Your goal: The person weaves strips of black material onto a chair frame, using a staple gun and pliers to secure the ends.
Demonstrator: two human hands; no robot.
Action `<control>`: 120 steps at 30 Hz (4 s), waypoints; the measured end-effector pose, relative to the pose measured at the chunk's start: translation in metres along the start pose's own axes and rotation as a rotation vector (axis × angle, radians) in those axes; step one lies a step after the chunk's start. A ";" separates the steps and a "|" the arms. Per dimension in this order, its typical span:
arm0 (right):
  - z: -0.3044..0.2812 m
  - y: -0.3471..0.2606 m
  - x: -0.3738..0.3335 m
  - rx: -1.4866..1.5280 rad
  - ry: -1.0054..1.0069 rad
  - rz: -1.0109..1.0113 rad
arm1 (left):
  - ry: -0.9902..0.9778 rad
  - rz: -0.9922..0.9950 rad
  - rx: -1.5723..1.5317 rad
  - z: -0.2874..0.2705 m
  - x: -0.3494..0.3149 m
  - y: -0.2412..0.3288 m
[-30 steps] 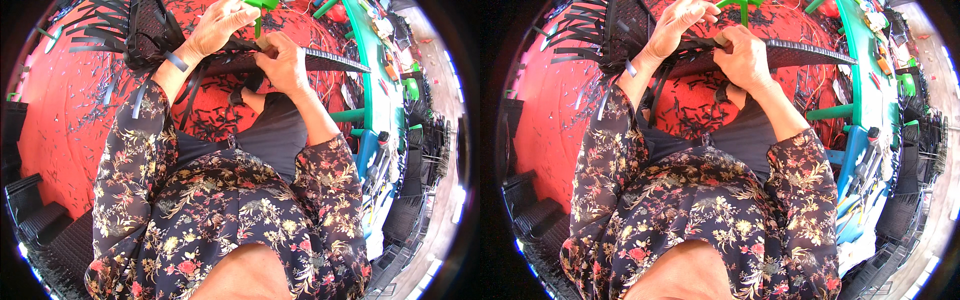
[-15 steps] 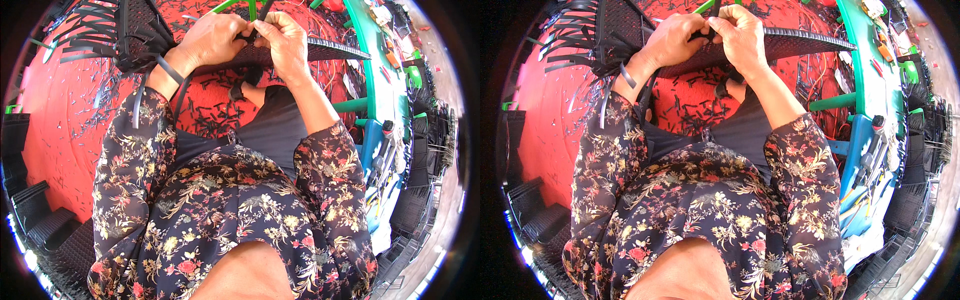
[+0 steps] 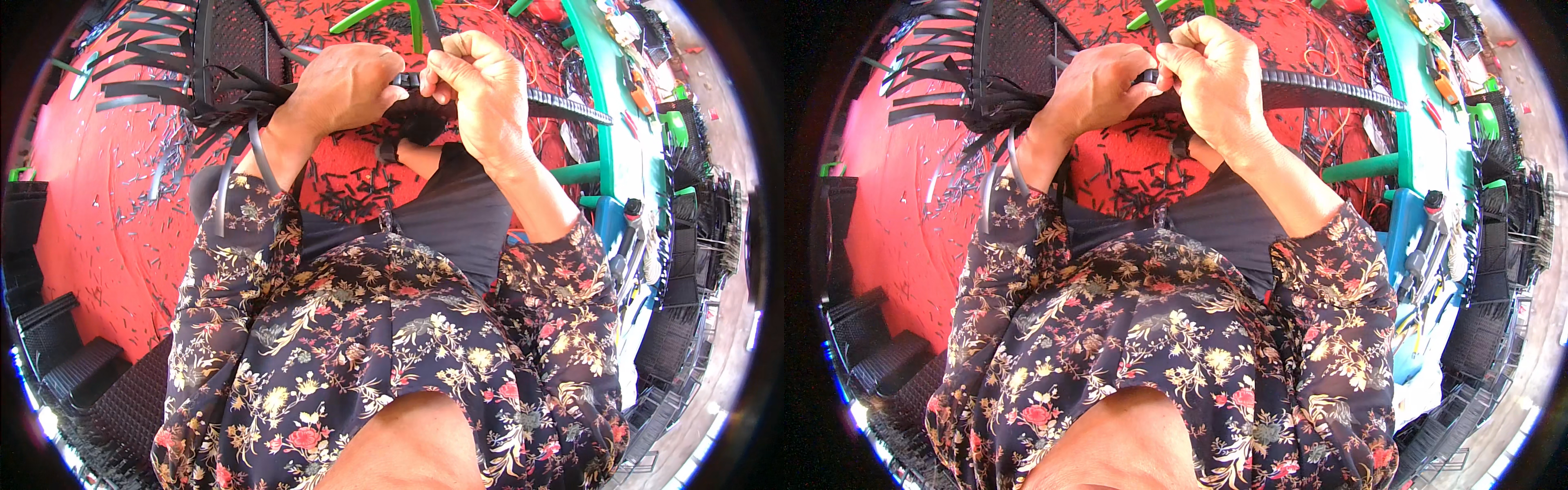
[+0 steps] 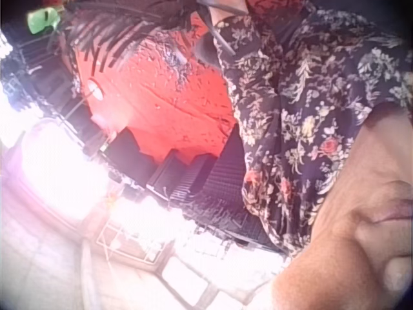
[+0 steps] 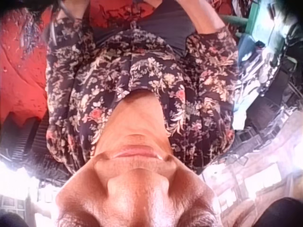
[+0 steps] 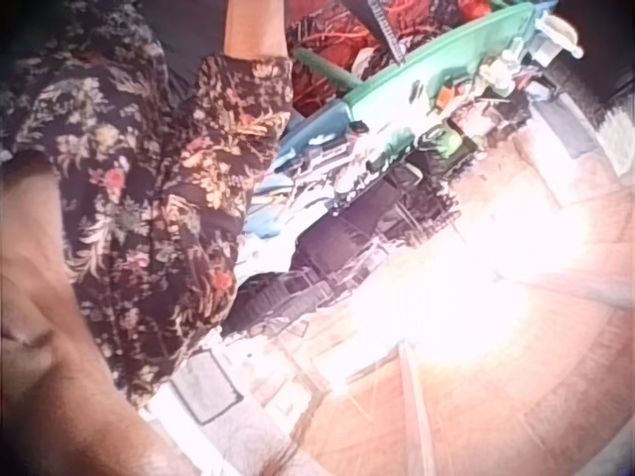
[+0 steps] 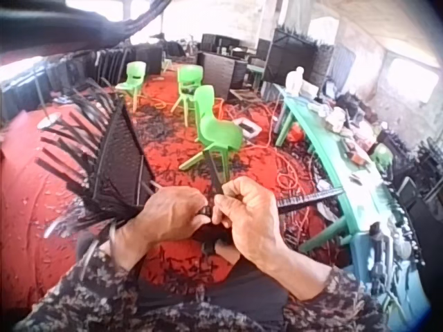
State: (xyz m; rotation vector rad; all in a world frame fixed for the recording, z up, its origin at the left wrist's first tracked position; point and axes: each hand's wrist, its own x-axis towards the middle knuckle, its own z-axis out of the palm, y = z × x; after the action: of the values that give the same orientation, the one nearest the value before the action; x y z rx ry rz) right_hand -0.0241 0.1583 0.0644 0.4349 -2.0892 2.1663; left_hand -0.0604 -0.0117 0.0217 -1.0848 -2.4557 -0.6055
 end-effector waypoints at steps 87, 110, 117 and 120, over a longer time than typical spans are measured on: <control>-0.028 0.067 0.107 -0.458 -0.561 0.356 | 0.078 0.115 -0.060 -0.015 -0.002 0.001; -0.041 0.067 0.100 -0.533 -0.714 0.421 | 0.038 0.027 -0.051 -0.003 -0.007 0.003; -0.041 0.081 0.099 -0.525 -0.742 0.415 | 0.022 0.044 -0.079 -0.001 -0.010 0.002; -0.039 0.077 0.098 -0.540 -0.774 0.414 | 0.027 0.050 -0.100 0.001 -0.010 0.002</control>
State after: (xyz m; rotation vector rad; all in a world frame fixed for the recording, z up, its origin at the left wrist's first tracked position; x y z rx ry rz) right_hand -0.1436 0.1809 0.0161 0.9505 -3.2964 1.5890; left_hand -0.0528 -0.0166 0.0164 -1.1652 -2.3899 -0.7298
